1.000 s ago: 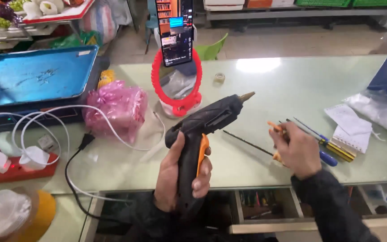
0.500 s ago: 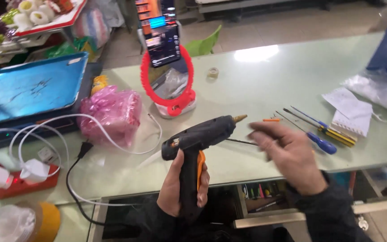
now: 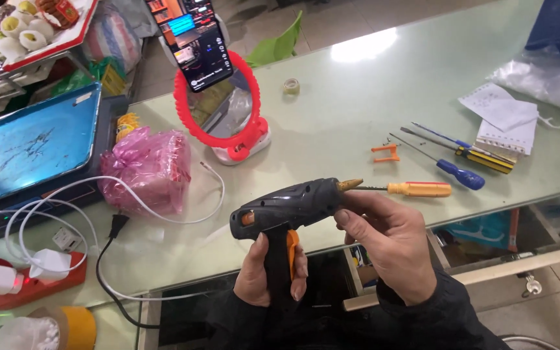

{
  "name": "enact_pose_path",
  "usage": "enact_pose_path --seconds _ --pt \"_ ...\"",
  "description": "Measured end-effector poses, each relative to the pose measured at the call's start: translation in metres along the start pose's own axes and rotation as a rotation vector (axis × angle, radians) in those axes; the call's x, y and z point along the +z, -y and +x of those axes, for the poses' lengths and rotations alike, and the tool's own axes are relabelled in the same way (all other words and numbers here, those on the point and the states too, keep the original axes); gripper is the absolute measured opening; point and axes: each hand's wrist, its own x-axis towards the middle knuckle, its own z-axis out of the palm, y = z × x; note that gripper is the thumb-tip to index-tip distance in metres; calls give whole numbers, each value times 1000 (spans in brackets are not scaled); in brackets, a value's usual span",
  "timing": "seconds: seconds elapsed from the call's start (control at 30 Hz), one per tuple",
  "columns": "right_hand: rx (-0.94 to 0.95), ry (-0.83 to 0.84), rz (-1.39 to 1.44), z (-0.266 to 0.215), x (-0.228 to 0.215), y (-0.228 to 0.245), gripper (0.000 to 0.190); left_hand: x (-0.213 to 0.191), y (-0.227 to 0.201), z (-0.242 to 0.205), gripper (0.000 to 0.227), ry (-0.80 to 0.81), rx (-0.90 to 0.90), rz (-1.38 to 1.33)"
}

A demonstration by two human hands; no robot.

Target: Reassembling the plastic casing of a hot glue gun using a screwdriver to tighten the screws.

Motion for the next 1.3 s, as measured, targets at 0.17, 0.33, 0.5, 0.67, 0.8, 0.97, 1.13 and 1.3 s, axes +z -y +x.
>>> enact_pose_path --seconds 0.17,0.33,0.5,0.67,0.8,0.97,1.13,1.3 --pt "8 5 58 -1 -3 -10 31 6 0 3 64 41 163 148" --pt "44 3 87 1 -4 -19 32 30 -5 1 63 -43 262 252" --pt "103 -19 121 1 -5 -28 31 35 -8 -1 59 -84 267 329" --pt "109 -18 150 2 -1 -27 33 41 -8 -2 55 -153 234 297" --pt "180 -55 123 5 0 -31 34 63 -12 -5 52 -230 191 293" --pt "248 -55 202 10 2 -44 31 78 -13 -8 47 -326 219 388" --pt "282 -50 251 10 4 -60 31 72 -8 -9 47 -396 225 431" --pt "282 -23 263 6 4 -57 29 49 -2 -13 41 -224 354 528"
